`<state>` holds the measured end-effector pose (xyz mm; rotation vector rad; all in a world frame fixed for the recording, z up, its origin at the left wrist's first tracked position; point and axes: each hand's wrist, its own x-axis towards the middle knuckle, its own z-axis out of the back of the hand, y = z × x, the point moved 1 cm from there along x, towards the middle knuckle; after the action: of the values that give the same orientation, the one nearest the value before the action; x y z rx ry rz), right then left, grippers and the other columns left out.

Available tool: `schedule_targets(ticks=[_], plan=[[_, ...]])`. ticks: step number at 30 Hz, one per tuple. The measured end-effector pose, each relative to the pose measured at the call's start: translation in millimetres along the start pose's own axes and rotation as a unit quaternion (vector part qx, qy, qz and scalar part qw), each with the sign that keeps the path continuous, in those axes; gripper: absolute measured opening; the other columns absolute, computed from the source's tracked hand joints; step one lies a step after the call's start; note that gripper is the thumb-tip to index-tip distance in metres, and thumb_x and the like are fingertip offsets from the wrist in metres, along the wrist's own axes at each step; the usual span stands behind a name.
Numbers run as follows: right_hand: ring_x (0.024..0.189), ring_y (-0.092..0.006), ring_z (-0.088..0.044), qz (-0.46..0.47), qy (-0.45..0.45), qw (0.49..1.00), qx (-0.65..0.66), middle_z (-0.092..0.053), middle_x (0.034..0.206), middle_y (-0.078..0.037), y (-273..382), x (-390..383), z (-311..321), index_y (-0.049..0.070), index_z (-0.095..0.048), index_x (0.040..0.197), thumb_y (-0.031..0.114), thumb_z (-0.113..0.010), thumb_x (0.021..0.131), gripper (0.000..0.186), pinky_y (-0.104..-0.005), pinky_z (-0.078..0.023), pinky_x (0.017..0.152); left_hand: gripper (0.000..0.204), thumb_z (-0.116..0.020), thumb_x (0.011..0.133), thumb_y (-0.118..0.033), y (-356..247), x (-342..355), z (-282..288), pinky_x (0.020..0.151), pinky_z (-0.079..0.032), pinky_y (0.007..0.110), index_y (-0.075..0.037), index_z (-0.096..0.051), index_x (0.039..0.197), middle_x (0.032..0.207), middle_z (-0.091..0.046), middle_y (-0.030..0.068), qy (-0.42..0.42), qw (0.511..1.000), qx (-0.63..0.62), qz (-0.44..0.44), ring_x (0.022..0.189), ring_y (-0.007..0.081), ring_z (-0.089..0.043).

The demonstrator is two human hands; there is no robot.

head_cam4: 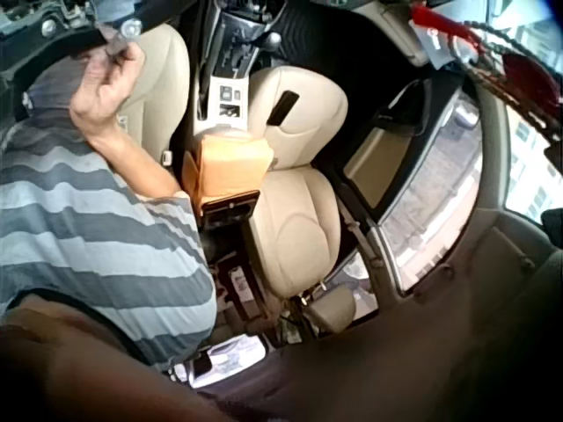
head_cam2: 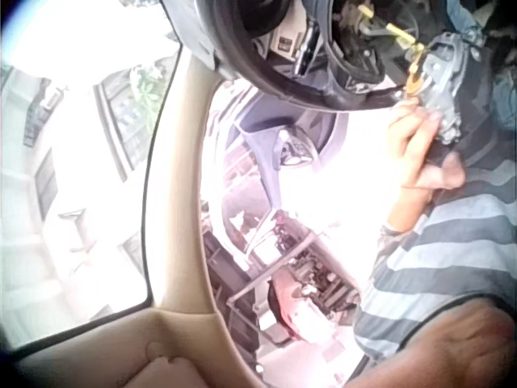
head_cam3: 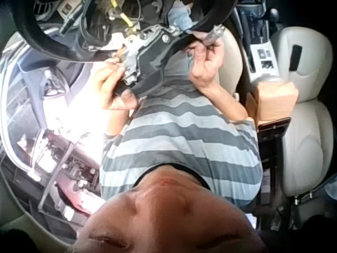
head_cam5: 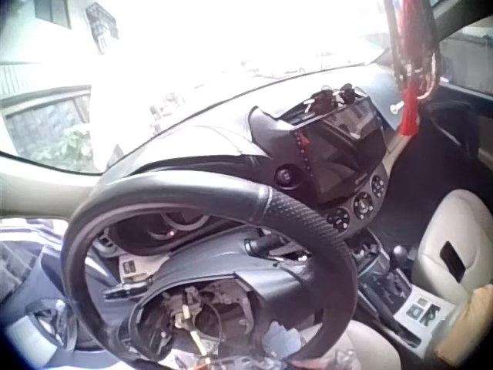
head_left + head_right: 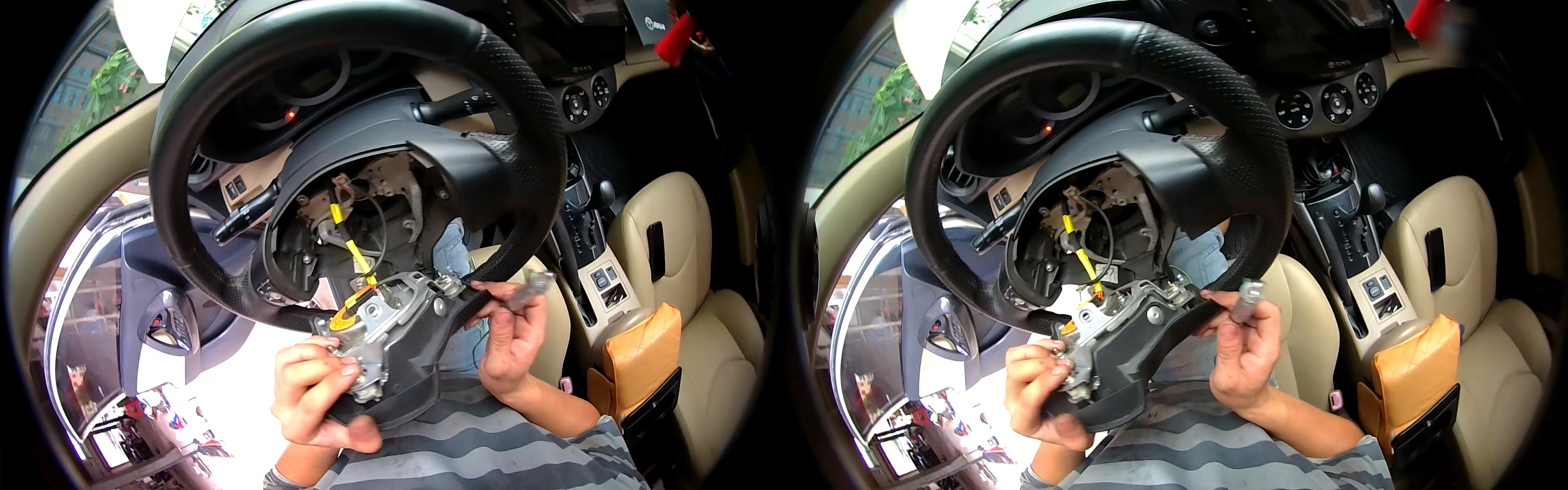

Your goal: The person uses a screwdriver to pry and disconnect components within a car's steering wheel assembly.

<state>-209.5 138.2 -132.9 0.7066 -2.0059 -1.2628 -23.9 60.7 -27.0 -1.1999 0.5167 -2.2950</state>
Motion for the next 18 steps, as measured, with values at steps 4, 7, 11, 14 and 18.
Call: schedule_targets(ticks=[4,7,11,14,18], plan=[[0.07,-0.0222,-0.063,0.102,0.024,0.994,-0.004,-0.057,0.109,-0.031,32,11,-10,-0.005,-0.034,0.117,0.015,-0.047,0.1,0.03,-0.0251,-0.054,0.051,0.046,-0.04,0.096,-0.044,8,-15,1,0.079,-0.046,0.047,0.0,-0.054,0.095,0.087,-0.049,0.0117,-0.115,0.984,-0.115,0.077,0.084,0.0244,-0.046],[0.073,-0.0231,-0.065,0.127,0.028,0.991,-0.006,-0.057,0.109,-0.032,56,19,-16,-0.005,-0.033,0.116,0.016,-0.048,0.1,0.031,-0.0247,-0.056,0.054,0.035,-0.047,0.092,-0.036,29,-32,-18,0.08,-0.048,0.048,-0.002,-0.054,0.089,0.085,-0.051,0.0124,-0.231,0.937,-0.248,0.08,0.083,0.0245,-0.047],[0.077,-0.0255,-0.068,0.116,0.09,0.989,-0.023,-0.055,0.11,-0.037,72,15,-14,-0.006,-0.031,0.116,0.007,-0.045,0.097,0.027,-0.0266,-0.058,0.059,0.032,-0.044,0.089,-0.032,53,-36,-26,0.092,-0.04,0.052,-0.002,-0.054,0.088,0.083,-0.054,0.0128,-0.248,0.929,-0.259,0.095,0.081,0.0244,-0.049],[0.076,-0.0245,-0.069,0.048,0.155,0.985,0.055,-0.052,0.118,-0.04,82,5,-15,-0.006,-0.03,0.115,0.008,-0.044,0.098,0.026,-0.0329,-0.058,0.072,0.031,-0.038,0.093,-0.027,63,-40,-9,0.095,-0.039,0.054,-0.001,-0.056,0.092,0.085,-0.058,0.0148,-0.231,0.956,-0.169,0.064,0.08,0.0269,-0.053],[0.07,-0.0349,-0.071,-0.051,0.285,0.948,0.134,-0.05,0.118,-0.046,87,7,-25,-0.003,-0.029,0.116,0.013,-0.043,0.101,0.026,-0.0361,-0.06,0.064,0.045,-0.04,0.097,-0.037,25,-27,22,0.101,-0.038,0.059,0.003,-0.058,0.109,0.102,-0.063,0.021,-0.135,0.987,0.087,0.013,0.101,0.0355,-0.059]])
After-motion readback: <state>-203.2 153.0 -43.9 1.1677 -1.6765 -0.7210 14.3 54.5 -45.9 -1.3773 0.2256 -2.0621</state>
